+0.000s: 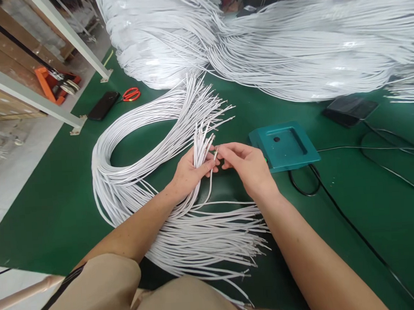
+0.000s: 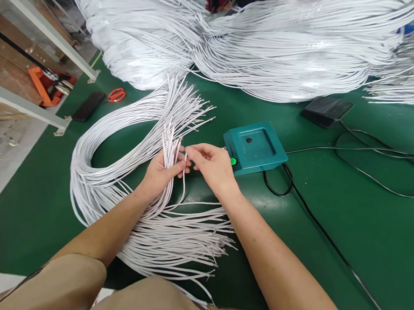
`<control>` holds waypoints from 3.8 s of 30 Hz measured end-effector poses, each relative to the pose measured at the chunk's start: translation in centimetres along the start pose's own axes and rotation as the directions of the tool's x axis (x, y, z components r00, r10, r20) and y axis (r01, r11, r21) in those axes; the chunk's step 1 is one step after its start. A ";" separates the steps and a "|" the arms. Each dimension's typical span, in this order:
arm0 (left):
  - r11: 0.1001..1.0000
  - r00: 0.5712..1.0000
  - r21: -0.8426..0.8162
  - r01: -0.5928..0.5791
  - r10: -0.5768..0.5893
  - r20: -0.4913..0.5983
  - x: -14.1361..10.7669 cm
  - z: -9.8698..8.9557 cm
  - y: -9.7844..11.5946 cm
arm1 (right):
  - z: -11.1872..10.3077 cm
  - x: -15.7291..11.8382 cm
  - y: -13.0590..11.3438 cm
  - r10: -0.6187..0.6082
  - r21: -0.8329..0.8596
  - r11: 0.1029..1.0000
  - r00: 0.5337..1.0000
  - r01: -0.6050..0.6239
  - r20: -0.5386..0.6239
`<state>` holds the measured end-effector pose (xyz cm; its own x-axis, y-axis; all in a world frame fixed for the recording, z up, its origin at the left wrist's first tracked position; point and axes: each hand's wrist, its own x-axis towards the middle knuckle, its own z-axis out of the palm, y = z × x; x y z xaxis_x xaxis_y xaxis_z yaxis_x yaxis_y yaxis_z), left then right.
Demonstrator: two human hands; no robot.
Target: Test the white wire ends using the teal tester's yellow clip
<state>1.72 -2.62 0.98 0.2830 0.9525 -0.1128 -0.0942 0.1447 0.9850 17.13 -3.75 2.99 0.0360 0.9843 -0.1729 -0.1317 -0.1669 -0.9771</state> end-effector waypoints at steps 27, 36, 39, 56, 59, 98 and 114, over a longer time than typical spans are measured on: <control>0.956 0.986 0.243 0.164 -0.160 -0.038 1.1 -1.0 0.0 | -2.4 1.7 0.0 -0.358 -0.887 -0.200 0.811 0.417 0.462; 0.908 0.983 0.377 0.181 -0.166 -0.073 1.5 -0.8 -0.4 | -2.8 2.3 0.4 -0.404 -0.887 -0.183 0.790 0.425 0.462; 0.897 0.985 0.407 0.170 -0.151 -0.080 1.4 -0.8 -0.8 | -2.8 2.3 0.4 -0.402 -0.891 -0.169 0.796 0.420 0.452; 0.904 0.986 0.428 -0.027 0.093 -0.135 0.6 -0.5 -1.3 | -1.2 1.5 -0.2 -0.497 -0.885 0.184 0.817 0.428 0.292; 0.885 0.982 0.458 -0.090 0.156 -0.109 0.3 -0.3 -1.4 | -0.6 1.5 -0.1 -0.483 -0.844 0.321 0.841 0.429 0.244; 0.930 0.983 0.323 0.173 -0.140 -0.122 1.6 -0.9 -1.7 | -2.9 2.0 -0.2 -0.413 -0.899 -0.100 0.805 0.426 0.427; 0.988 0.986 -0.002 0.156 -0.156 -0.062 1.7 -2.1 -0.8 | -1.5 -0.2 -1.0 -0.450 -0.855 0.026 0.770 0.518 0.452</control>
<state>0.23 -0.58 -0.30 0.2349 0.9328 -0.2732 -0.0508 0.2925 0.9549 18.79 -3.85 3.81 -0.3611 0.8592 0.3626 0.8625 0.4555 -0.2205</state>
